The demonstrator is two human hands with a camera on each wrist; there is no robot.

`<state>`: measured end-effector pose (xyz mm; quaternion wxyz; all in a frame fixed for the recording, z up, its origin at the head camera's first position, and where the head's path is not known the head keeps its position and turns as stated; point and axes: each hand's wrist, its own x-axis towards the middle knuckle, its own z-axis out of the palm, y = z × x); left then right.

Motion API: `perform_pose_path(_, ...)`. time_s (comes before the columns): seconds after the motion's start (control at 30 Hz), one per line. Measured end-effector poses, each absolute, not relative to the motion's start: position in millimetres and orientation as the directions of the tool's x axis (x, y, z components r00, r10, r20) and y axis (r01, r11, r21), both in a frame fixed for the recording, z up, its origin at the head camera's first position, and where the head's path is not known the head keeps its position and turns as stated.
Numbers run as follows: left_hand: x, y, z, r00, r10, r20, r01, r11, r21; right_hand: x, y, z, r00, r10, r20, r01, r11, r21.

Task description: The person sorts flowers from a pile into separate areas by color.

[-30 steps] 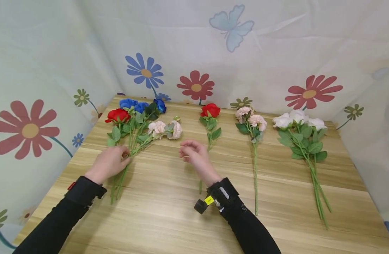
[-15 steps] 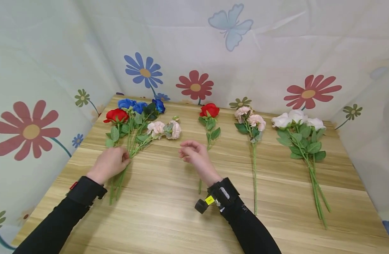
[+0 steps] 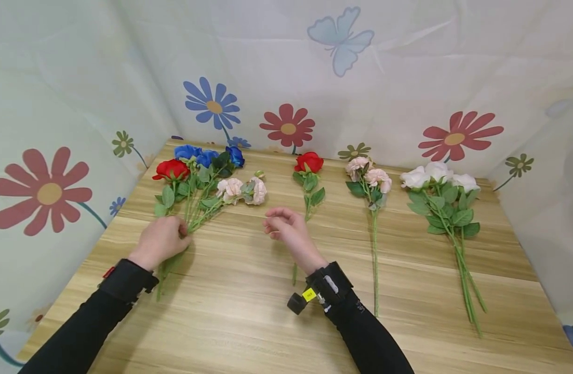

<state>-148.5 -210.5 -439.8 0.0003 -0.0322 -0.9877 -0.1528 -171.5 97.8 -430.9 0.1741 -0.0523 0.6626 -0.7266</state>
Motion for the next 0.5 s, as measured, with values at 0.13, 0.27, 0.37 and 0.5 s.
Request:
perform_pose_path(0.13, -146.5, -213.8, -438.5, -0.999, 0.044, 0.015, 0.047, 0.934, 0.354, -172.4, 98.7, -432.7, -0.932, -0.328, -0.156, 0.185, -0.059, -0.981)
perform_pose_path(0.27, -146.3, -217.5, -437.3, -0.999, 0.045, -0.001, 0.041, 0.906, 0.421, -173.1, 99.3, -433.9, -0.931, -0.330, -0.155, 0.184, -0.057, -0.981)
perform_pose_path(0.37, -147.1, -219.5, -437.9, -0.998, 0.052, -0.039, 0.028, 0.888, 0.460, -173.4, 99.4, -434.2, -0.931, -0.332, -0.153, 0.181, -0.055, -0.982)
perform_pose_path(0.5, -147.9, -218.0, -439.3, -0.995, 0.060, -0.075, 0.018, 0.886, 0.464, -173.8, 99.5, -434.7, -0.930, -0.334, -0.154, 0.182, -0.053, -0.982)
